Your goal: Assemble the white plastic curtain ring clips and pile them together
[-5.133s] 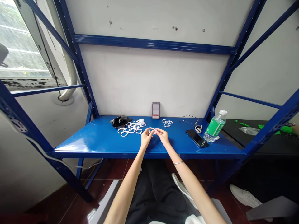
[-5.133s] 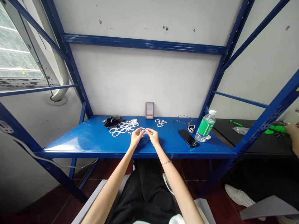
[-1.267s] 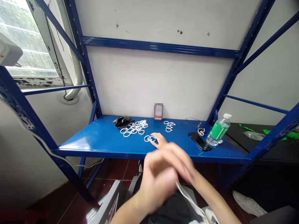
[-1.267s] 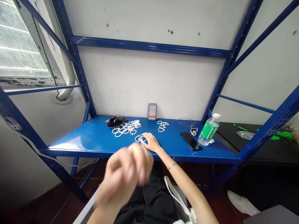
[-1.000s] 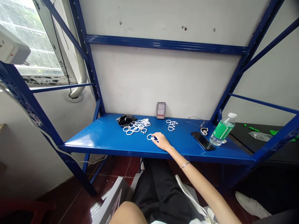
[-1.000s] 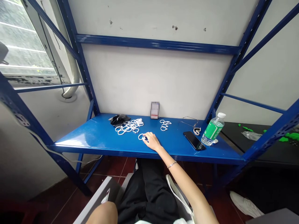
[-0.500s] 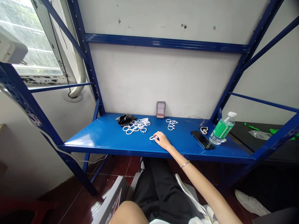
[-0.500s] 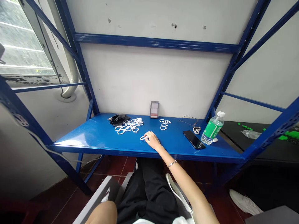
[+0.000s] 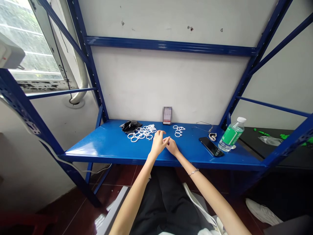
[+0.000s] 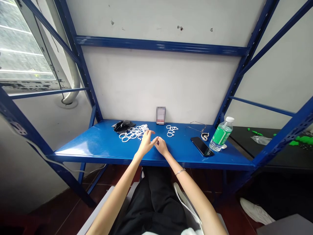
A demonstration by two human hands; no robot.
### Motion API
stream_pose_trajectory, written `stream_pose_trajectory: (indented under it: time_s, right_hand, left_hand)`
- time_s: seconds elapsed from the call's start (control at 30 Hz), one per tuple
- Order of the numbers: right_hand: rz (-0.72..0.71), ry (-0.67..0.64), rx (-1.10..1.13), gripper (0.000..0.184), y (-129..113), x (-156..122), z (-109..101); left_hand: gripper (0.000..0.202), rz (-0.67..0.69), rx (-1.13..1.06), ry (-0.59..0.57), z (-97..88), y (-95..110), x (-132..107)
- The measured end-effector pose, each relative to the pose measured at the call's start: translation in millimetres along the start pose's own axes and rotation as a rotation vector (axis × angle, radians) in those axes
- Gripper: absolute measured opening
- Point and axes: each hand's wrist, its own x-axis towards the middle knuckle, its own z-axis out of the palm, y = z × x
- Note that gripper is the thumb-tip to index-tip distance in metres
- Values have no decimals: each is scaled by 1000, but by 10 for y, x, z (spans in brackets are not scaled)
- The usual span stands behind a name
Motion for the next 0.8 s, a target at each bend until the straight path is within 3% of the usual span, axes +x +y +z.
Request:
stream_pose_trajectory:
  time_s: [0.1,0.2,0.43,0.6,0.7,0.8]
  right_hand:
    - [32,58,166,16,27,7,-17]
    - [56,64,254,18,39,3,-13]
    - [124,131,320,25,64,19,-14]
    - [182,191,374,33,67,18,-62]
    - [227,198,441,37,53,7,-78]
    - [265,222,507,41,43,2,-81]
  left_hand:
    - [35,-136,-54,-107,335,-459,-48]
    - [29,-205,-198,-184,486,-649,-91]
    - [25,-137,-209,-135,430,-711,-56]
    - [26,-209,209,90,441,-691,-74]
    - [29,-294,429,137,470,-673,-98]
    - [34,-316,504,169,472,-638,-112]
